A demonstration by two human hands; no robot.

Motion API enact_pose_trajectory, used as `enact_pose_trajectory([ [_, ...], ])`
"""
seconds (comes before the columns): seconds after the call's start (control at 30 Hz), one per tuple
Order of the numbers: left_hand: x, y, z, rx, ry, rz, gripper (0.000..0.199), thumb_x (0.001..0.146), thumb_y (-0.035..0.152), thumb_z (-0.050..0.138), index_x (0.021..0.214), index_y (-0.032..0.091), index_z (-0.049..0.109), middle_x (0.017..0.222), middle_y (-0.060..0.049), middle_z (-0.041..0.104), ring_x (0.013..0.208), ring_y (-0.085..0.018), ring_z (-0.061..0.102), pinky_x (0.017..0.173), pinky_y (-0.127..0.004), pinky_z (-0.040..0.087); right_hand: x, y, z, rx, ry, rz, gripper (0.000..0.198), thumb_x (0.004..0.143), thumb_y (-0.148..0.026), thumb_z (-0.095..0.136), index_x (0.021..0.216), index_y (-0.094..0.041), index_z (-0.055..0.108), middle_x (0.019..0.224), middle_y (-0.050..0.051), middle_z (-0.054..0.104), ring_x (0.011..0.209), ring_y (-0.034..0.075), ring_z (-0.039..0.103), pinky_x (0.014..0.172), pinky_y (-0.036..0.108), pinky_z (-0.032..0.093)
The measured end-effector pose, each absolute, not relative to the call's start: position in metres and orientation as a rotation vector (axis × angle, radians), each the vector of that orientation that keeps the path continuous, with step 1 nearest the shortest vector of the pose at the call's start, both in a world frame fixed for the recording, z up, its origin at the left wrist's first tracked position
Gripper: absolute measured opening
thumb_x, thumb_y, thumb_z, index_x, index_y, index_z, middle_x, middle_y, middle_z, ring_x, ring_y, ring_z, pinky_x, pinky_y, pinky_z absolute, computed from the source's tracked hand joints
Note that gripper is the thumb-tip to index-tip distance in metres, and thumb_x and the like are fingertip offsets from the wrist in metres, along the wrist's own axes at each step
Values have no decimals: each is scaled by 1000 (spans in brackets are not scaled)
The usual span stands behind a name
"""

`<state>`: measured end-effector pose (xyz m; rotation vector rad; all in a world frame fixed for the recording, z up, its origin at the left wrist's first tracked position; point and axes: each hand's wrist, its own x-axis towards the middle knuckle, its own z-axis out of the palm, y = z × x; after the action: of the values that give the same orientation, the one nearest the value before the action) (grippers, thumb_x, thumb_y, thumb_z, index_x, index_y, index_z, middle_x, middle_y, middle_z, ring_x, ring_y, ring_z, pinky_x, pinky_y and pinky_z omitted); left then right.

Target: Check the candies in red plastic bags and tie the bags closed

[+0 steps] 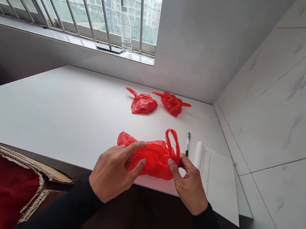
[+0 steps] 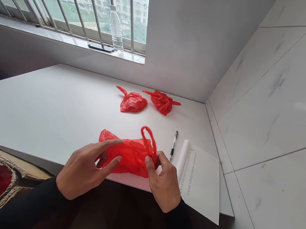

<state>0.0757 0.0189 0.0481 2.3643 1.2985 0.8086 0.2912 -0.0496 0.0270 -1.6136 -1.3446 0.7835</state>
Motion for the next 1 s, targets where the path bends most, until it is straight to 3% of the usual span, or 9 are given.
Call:
enact_pose_trajectory([
  [0.1,72,24,43,2242,1378,693,20,95,42,52,94,25,63,56,7,44,50,-13,43,55,-28,35,296,-48,25,-1623,-1179,721,34,98,-53,52,84,-23,56,75,0,60,70,18,56,66,30,46],
  [0.2,63,31,44,2136,1382,753,20,97,42,50,89,25,57,55,9,39,49,-11,39,53,-25,35,305,-46,23,-1571,-1006,675,39,98,-55,51,80,-21,56,75,1,61,69,18,56,63,30,47],
  [0.27,60,32,47,2073,1345,780,17,97,42,50,103,27,57,57,10,39,51,-12,38,56,-25,38,307,-45,23,-1517,-995,704,39,98,-55,50,82,-21,59,80,2,63,73,19,59,67,31,49],
  [0.4,62,30,50,2249,1182,590,52,95,38,52,145,35,39,64,9,48,56,-13,45,62,-26,42,303,-47,30,-1559,-1093,726,34,97,-53,55,88,-22,62,81,2,65,76,20,61,72,32,51],
  [0.47,65,28,46,2375,1151,469,49,92,35,56,141,37,49,66,7,53,59,-14,49,61,-28,41,302,-49,33,-1582,-1103,748,37,96,-55,54,83,-22,64,77,2,65,75,20,61,72,32,51],
  [0.57,65,30,41,2401,1177,462,28,89,28,56,115,30,69,69,4,59,59,-14,52,60,-28,41,305,-49,33,-1574,-1048,728,38,97,-55,54,83,-21,66,75,2,65,75,20,61,73,32,51],
  [0.67,61,33,43,2276,1138,642,21,92,27,53,104,25,70,65,4,57,55,-12,47,57,-26,41,311,-48,30,-1534,-983,702,37,97,-54,54,83,-21,66,76,2,65,76,19,60,70,29,49],
  [0.83,53,29,58,2018,877,935,29,94,18,52,114,29,69,67,6,63,52,-8,49,55,-22,47,312,-47,27,-1448,-836,750,34,96,-52,58,81,-21,62,76,0,62,76,18,58,70,29,48],
  [1.0,55,18,68,1885,761,937,31,92,14,49,101,30,75,80,1,74,57,-12,61,60,-28,53,311,-47,28,-1408,-779,729,32,96,-52,58,103,-22,67,99,5,68,95,23,63,80,34,51],
])
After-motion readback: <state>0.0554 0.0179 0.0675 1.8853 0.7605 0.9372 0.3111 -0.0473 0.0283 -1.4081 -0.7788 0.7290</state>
